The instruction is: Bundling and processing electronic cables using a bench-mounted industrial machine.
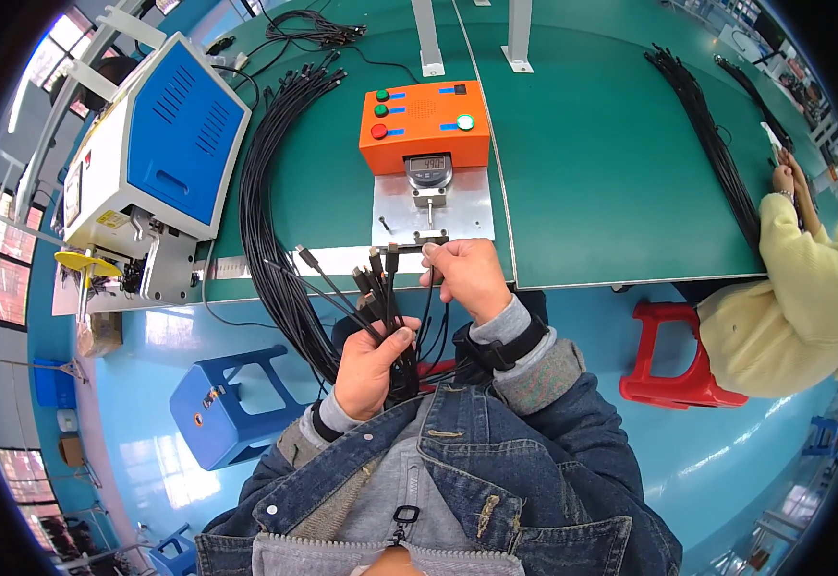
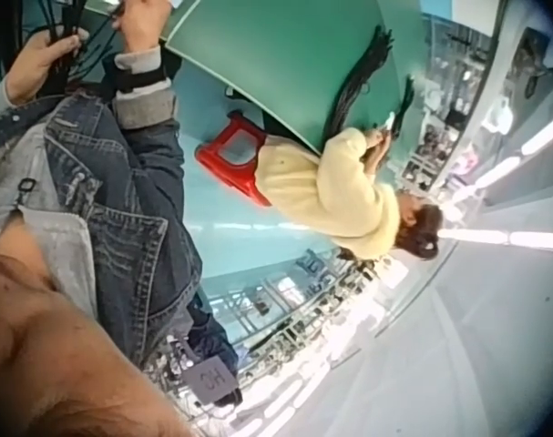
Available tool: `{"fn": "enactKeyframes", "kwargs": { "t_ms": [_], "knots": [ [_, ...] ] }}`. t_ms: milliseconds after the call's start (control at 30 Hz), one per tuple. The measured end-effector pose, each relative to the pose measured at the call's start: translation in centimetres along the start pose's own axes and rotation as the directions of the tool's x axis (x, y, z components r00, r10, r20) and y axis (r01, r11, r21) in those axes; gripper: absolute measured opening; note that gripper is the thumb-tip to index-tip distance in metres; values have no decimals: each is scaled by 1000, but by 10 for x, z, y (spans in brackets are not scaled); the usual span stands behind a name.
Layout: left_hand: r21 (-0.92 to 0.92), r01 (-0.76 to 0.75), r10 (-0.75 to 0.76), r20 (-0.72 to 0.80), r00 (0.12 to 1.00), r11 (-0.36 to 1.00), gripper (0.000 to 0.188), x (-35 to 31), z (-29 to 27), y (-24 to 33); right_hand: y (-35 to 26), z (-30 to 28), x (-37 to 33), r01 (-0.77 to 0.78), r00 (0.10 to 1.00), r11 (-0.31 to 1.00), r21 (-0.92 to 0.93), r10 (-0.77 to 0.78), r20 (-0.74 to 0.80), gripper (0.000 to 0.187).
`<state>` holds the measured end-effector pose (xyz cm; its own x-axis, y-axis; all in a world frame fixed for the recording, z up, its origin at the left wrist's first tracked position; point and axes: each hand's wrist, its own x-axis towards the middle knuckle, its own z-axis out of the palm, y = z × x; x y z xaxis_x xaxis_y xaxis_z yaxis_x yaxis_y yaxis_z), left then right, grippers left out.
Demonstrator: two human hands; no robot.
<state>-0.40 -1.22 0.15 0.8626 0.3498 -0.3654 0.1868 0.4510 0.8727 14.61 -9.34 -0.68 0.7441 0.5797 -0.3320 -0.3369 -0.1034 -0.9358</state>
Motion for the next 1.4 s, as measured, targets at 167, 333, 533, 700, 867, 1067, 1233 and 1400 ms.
{"fn": "enactKeyframes", "kwargs": {
  "t_ms": [167, 333, 533, 700, 867, 1067, 1233, 1400],
  "knots": [
    [-22, -3, 3, 18, 1000, 1000, 14, 1, -1, -2, 1, 0, 0, -4, 1000, 1000, -8, 4, -4, 25],
    [-69, -30, 31, 11, 999, 997, 12, 2, -1, -7, 2, 0, 0, -2, 1000, 1000, -15, 2, -4, 24],
    [-101, -23, 21, -24, 999, 995, 9, 3, 0, -7, 4, -1, -1, 7, 1000, 1000, -28, -7, -2, 25],
    [-78, -55, 54, -16, 998, 995, 9, 6, -2, -11, -2, -14, -20, 204, 975, 828, -522, -127, 179, 25],
    [-71, -33, 33, 3, 999, 997, 9, 9, -2, -14, -24, -15, -46, 383, 905, 68, -921, -227, 360, 25],
    [-52, -9, 10, 8, 1000, 999, 9, 13, 3, -16, -8, -3, -34, 551, 820, 673, -492, -547, 170, 23],
    [-93, -70, 67, -34, 997, 993, 9, 16, 1, -19, 3, 2, -27, 223, 950, 950, -220, -162, 267, 20],
    [-97, -106, 102, -49, 994, 990, 9, 16, -2, -19, 9, 2, -16, -47, 990, 998, 30, 43, 131, 21]
  ]
}}
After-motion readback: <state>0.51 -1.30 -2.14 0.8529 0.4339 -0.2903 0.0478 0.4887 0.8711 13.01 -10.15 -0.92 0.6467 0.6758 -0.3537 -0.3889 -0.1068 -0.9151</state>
